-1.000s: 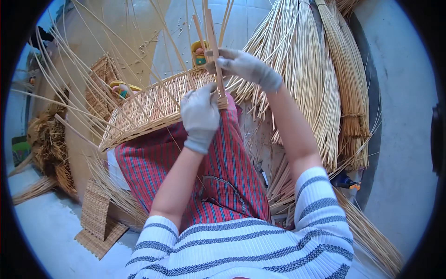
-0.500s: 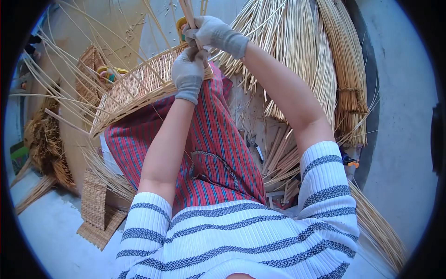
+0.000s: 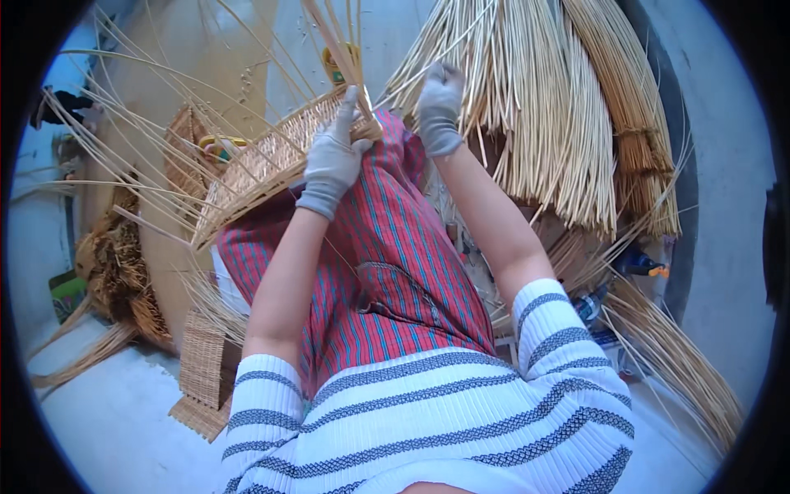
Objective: Weaving a wicker basket using dried plant stalks.
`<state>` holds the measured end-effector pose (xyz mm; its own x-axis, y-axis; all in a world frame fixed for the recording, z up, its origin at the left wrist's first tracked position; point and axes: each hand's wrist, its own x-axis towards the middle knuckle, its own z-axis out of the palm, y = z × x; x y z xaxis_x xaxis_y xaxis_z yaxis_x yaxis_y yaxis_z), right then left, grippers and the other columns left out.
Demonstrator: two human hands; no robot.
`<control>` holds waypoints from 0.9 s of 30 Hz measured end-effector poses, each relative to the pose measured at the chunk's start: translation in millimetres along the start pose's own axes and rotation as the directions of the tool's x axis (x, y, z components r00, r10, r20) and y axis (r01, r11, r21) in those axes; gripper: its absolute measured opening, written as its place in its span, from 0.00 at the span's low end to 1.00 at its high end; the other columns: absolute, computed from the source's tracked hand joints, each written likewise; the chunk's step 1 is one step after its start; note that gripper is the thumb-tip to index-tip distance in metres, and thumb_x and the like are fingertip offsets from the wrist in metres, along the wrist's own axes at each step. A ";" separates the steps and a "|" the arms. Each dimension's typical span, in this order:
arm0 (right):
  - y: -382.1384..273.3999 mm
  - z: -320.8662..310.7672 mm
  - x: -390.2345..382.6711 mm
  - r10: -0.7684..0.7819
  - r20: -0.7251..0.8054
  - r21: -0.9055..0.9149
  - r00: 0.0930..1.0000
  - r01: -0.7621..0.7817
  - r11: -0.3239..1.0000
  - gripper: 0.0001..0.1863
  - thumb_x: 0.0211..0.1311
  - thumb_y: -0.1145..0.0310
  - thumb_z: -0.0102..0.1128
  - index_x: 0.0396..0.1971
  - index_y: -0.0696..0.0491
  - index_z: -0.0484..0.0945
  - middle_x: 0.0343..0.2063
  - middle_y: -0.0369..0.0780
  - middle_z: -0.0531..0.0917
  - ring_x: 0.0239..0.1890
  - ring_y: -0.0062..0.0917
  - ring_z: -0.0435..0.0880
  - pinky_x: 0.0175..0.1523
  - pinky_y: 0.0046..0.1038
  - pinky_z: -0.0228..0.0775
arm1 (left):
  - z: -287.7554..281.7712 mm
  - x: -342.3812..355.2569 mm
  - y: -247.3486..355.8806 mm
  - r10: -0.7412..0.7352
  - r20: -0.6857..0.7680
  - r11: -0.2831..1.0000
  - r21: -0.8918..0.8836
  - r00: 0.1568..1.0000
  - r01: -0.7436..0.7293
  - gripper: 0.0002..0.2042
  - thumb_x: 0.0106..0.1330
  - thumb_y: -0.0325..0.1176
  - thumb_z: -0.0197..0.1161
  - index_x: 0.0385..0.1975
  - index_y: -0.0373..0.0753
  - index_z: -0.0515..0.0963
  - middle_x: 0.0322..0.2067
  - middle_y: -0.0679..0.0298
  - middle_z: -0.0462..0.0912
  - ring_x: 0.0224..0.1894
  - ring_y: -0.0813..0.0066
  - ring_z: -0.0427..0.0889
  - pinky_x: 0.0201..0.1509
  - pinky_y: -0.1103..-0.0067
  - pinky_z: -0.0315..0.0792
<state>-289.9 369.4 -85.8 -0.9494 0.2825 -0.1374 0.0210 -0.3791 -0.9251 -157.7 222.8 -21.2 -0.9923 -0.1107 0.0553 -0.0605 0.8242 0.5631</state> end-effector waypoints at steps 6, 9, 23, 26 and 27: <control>7.9 13.9 39.3 0.645 0.447 0.570 0.620 -0.753 0.328 0.42 0.66 0.24 0.34 0.35 0.52 0.79 0.15 0.30 0.71 0.15 0.21 0.65 0.22 0.27 0.60 | 1.2 8.8 22.6 -0.187 0.080 0.971 0.164 0.979 0.172 0.39 0.65 0.35 0.67 0.73 0.75 0.57 0.47 0.52 0.85 0.42 0.48 0.86 0.47 0.59 0.76; 14.8 -4.1 56.8 0.484 0.574 0.575 0.660 -0.746 0.336 0.37 0.67 0.26 0.40 0.21 0.47 0.75 0.08 0.26 0.54 0.10 0.18 0.49 0.18 0.26 0.45 | 21.0 13.7 25.7 -0.172 -0.049 0.984 0.040 0.984 0.174 0.35 0.63 0.33 0.68 0.69 0.75 0.66 0.39 0.53 0.87 0.35 0.51 0.86 0.42 0.60 0.76; -52.1 7.1 -67.5 0.085 0.493 0.350 0.866 -0.287 0.892 0.30 0.76 0.39 0.41 0.22 0.48 0.70 0.14 0.30 0.64 0.17 0.18 0.60 0.26 0.26 0.58 | 23.9 2.0 19.0 -0.198 -0.251 0.980 -0.024 0.947 0.199 0.31 0.59 0.33 0.71 0.61 0.73 0.75 0.27 0.53 0.84 0.30 0.55 0.84 0.39 0.64 0.75; -37.8 38.4 -116.2 -0.175 0.513 0.276 0.840 0.032 0.961 0.12 0.76 0.64 0.47 0.33 0.53 0.76 0.24 0.33 0.75 0.26 0.19 0.74 0.38 0.23 0.75 | 43.9 5.5 -20.0 -0.159 -0.286 0.971 0.130 0.945 0.203 0.22 0.60 0.35 0.70 0.56 0.59 0.81 0.26 0.57 0.85 0.30 0.56 0.84 0.40 0.67 0.76; -24.7 44.7 -128.5 -0.255 0.538 0.232 0.803 0.149 0.961 0.11 0.73 0.70 0.48 0.40 0.55 0.80 0.27 0.34 0.76 0.29 0.20 0.76 0.42 0.23 0.78 | 50.7 7.7 -35.0 -0.158 -0.268 0.929 0.287 0.950 0.235 0.19 0.61 0.36 0.69 0.53 0.51 0.83 0.27 0.59 0.86 0.31 0.56 0.83 0.41 0.68 0.77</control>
<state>-182.5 303.1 -29.5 -0.9366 -0.1508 0.3162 -0.1945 -0.5269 -0.8274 -168.7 221.3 -82.3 -0.9046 -0.3840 0.1849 -0.3204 0.8988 0.2991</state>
